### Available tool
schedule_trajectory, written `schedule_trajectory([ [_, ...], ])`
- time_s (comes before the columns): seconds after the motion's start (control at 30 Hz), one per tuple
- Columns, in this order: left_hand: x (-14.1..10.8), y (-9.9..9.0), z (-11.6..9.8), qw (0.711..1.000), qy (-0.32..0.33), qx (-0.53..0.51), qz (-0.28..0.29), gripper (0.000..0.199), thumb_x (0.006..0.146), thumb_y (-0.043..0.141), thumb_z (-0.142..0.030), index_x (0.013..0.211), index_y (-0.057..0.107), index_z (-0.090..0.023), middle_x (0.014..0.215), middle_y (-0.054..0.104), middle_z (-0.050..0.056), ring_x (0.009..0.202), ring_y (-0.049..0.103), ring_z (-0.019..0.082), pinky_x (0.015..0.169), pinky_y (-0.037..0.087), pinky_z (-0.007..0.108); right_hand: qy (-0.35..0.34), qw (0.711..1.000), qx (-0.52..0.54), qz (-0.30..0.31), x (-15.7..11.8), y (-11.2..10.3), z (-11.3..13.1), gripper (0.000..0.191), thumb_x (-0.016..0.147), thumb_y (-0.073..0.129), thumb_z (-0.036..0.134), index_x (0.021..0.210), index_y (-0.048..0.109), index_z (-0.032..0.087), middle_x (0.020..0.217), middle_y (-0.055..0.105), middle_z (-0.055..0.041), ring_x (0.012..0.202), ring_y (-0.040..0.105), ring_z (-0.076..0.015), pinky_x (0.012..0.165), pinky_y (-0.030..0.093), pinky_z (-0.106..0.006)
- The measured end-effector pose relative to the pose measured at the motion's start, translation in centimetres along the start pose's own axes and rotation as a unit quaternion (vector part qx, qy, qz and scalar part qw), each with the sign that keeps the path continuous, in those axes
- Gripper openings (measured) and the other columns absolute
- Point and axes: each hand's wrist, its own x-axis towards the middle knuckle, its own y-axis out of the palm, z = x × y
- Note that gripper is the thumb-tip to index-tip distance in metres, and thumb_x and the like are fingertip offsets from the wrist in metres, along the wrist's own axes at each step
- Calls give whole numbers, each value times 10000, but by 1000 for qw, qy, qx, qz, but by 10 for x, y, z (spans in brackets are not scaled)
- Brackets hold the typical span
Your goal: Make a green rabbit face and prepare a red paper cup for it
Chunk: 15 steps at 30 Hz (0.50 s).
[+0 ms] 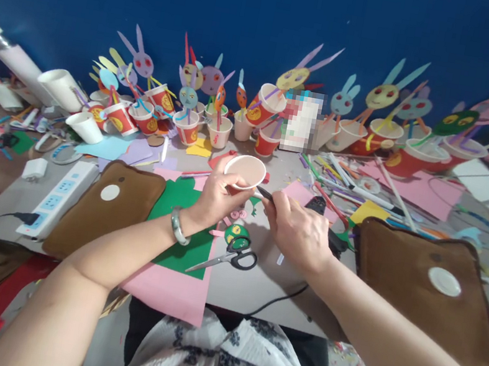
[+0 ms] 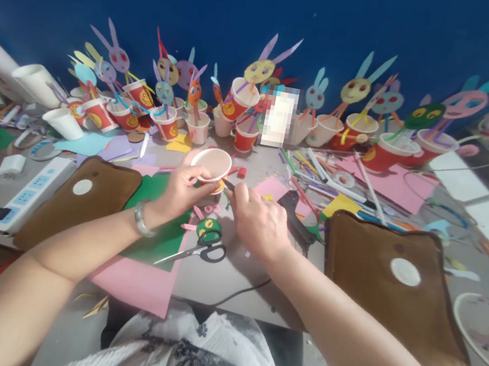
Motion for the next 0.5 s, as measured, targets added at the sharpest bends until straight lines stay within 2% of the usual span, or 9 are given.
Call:
schedule_trajectory([
  [0.07, 0, 0, 1, 1000, 0, 17, 1, 213, 864, 754, -354, 757, 696, -179, 1372, 536, 122, 1261, 594, 261, 1093, 501, 453, 11, 994, 98, 38, 3, -1, -2, 417, 1012, 386, 542, 819, 538, 205, 631, 576, -31, 530, 465, -148, 538, 212, -285],
  [0.13, 0, 1, 2, 999, 6, 34, -2, 213, 858, 759, -342, 749, 688, -174, 1386, 531, 127, 1270, 590, 261, 1092, 501, 446, 34, 967, 229, 103, 7, -2, -4, 457, 1003, 374, 605, 783, 486, 221, 595, 532, 6, 507, 420, -129, 530, 259, -268],
  [0.2, 0, 1, 3, 999, 15, 43, -4, 199, 858, 758, -329, 754, 688, -174, 1387, 533, 129, 1273, 591, 263, 1091, 502, 452, 47, 946, 289, 137, 8, -2, -4, 482, 995, 364, 638, 763, 455, 226, 586, 509, 21, 501, 396, -119, 531, 279, -260],
  [0.27, 0, 1, 4, 999, 21, 41, -4, 180, 861, 757, -323, 771, 700, -177, 1375, 539, 130, 1278, 589, 266, 1101, 493, 462, 44, 969, 224, 96, 7, -1, -3, 459, 993, 383, 614, 780, 481, 220, 596, 521, 7, 517, 420, -130, 546, 260, -267],
  [0.33, 0, 0, 3, 999, 27, 33, -3, 171, 863, 758, -323, 779, 710, -182, 1357, 549, 131, 1279, 589, 269, 1113, 483, 474, 28, 994, 103, 30, 4, 0, -1, 419, 991, 410, 565, 804, 527, 209, 617, 552, -23, 542, 460, -151, 556, 219, -280],
  [0.4, 0, 0, 2, 999, 29, 27, -3, 170, 866, 756, -328, 780, 713, -187, 1351, 553, 131, 1269, 595, 270, 1112, 483, 477, 22, 999, 47, -3, 2, 2, -1, 410, 988, 415, 554, 820, 546, 204, 617, 560, -36, 541, 466, -160, 552, 189, -288],
  [0.43, 0, 0, 2, 999, 30, 28, -3, 172, 867, 755, -330, 780, 713, -188, 1349, 556, 130, 1263, 598, 268, 1109, 487, 474, 21, 997, 69, 7, 3, 2, -1, 410, 990, 413, 558, 821, 540, 206, 614, 556, -31, 536, 461, -156, 546, 195, -284],
  [0.5, 0, 0, 2, 999, 33, 39, -5, 178, 869, 751, -331, 774, 710, -186, 1343, 563, 127, 1273, 592, 266, 1102, 494, 456, 29, 980, 183, 69, 5, 2, -3, 433, 1003, 375, 577, 792, 497, 220, 578, 513, 0, 506, 424, -139, 526, 233, -268],
])
